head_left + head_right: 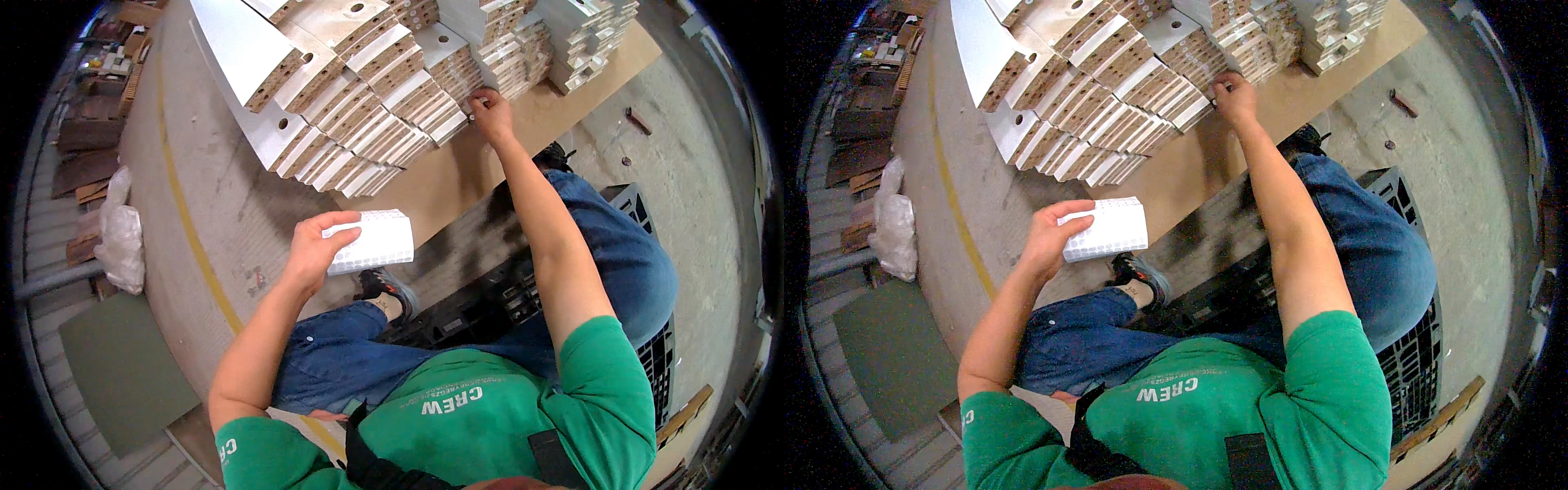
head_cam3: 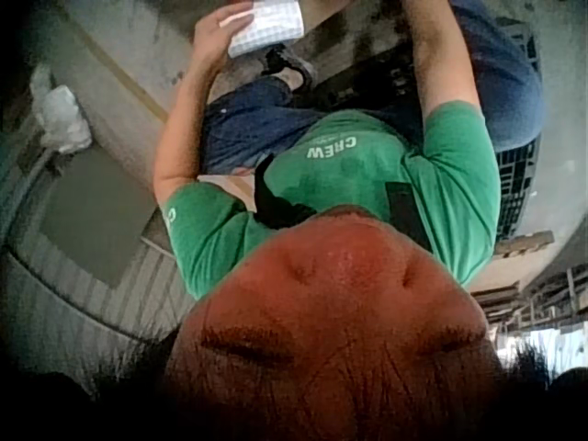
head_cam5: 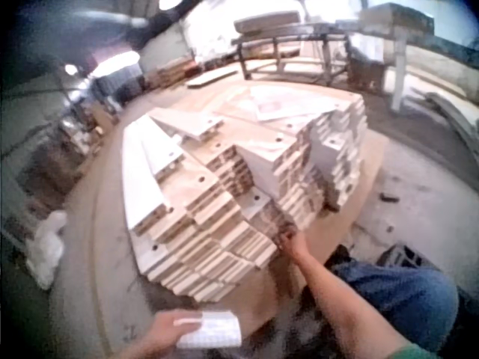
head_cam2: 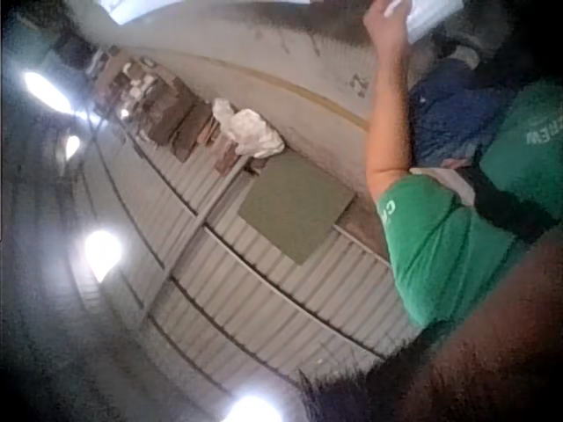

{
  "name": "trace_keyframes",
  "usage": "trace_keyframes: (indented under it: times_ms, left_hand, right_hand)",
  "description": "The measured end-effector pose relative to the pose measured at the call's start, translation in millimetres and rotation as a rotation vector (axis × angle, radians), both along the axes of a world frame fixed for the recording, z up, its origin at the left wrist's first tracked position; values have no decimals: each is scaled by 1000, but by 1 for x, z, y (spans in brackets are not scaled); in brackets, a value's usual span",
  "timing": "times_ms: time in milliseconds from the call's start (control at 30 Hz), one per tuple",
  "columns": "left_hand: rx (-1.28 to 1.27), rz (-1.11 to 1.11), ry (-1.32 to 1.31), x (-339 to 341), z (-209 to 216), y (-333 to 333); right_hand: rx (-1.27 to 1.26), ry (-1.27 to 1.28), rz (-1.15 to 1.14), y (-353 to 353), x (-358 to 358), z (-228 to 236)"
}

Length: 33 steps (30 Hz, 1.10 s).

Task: The person sits on a crate and applies small white labels to a stack of wooden boards. They peel each label from a roll and press it onto the edge of the boards, working through the stack one by one.

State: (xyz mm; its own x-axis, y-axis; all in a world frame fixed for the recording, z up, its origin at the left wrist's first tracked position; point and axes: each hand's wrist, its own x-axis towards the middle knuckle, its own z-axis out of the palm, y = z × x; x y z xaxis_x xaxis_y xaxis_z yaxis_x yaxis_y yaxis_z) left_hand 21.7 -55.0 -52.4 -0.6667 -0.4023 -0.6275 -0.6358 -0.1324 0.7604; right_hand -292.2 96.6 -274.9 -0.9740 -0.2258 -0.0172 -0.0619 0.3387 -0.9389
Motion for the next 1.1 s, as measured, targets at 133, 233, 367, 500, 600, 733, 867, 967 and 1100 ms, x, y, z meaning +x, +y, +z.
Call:
trace_keyframes:
  times_ms: [133,233,367,500,600,733,867,967,1100]
  left_hand:
    - [40,1,-11,1,-1,1]
    - [43,-2,4,0,1,2]
    - [60,-5,27,-1,2,1]
    - [55,-22,30,1,0,0]
    - [50,-20,22,0,2,1]
    - [48,-23,35,2,1,0]
    - [77,-21,27,0,-1,1]
    - [70,-32,21,0,-2,1]
    - [80,-25,22,2,-3,3]
  right_hand:
    - [120,65,-14,0,9,14]
    - [222,182,-37,2,13,20]
    - [44,65,-34,12,13,9]
    - [-214,-50,-21,22,26,1]
    - [-300,-81,10,23,29,4]
    - [-295,-96,58,23,22,3]
    - [-286,12,43,21,15,-12]
    - [-206,50,-8,18,17,-13]
    - [-114,140,-105,17,26,-4]
